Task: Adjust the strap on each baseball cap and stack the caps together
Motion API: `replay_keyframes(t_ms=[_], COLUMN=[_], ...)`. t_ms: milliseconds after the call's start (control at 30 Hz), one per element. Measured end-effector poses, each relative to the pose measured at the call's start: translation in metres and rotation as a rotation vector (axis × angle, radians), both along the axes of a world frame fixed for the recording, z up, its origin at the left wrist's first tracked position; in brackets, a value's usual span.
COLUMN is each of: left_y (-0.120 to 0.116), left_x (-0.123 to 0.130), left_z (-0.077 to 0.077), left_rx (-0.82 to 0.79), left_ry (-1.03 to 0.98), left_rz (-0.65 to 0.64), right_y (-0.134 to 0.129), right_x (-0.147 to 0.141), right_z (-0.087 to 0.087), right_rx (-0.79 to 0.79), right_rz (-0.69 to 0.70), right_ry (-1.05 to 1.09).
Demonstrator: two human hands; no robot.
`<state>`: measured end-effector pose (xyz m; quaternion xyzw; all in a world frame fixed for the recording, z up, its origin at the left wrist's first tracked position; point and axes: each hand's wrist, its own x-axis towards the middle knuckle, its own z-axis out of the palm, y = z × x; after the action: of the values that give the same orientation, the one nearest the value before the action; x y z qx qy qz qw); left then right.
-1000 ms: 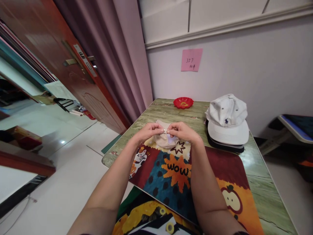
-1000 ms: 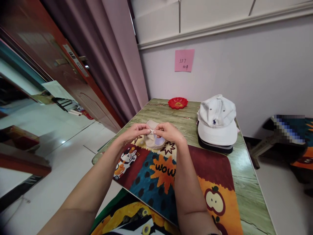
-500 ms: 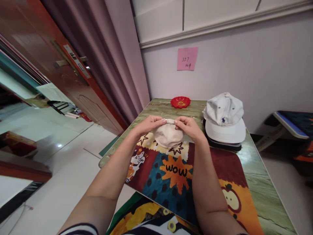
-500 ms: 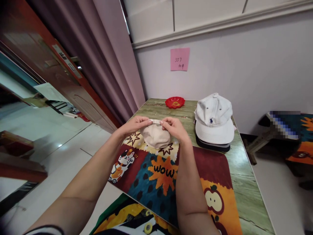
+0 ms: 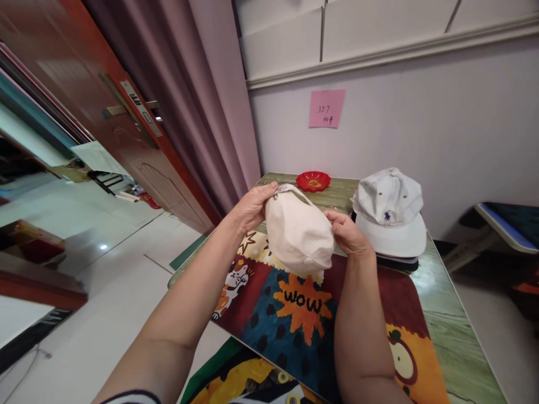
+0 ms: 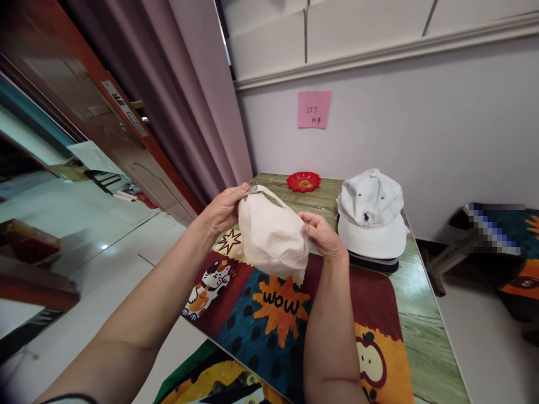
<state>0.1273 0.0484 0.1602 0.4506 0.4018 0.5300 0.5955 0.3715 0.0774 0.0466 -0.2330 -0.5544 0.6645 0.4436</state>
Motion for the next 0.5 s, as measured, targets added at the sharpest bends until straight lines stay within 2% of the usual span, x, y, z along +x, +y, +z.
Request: replay_keyframes(t_ms=[100,233,367,500], left_y=[0.003,-0.005,-0.023,-0.035], left_x=[0.000,-0.001,-0.001,0.008], left_z=[-0.006,-0.026,-0.047,-0.059], left_rx=[-0.027,-0.064,-0.109,-0.106], left_ry=[-0.097,-0.219,-0.289,-0.350], left_rz=[-0.008,-0.050,-0.087,-0.028], right_y=[-0.002,-0.002,0.007,0.021], right_x=[-0.003,-0.011,-0.017,-0.028], right_z=[-0.002,0.001,0.005,0.002], right_rx=[-0.069,-0.132,-0.235,-0.183], right_rz=[-0.097,-0.285,-0.256,-0.266], right_ry=[0.091,0.335,0.360,0.262])
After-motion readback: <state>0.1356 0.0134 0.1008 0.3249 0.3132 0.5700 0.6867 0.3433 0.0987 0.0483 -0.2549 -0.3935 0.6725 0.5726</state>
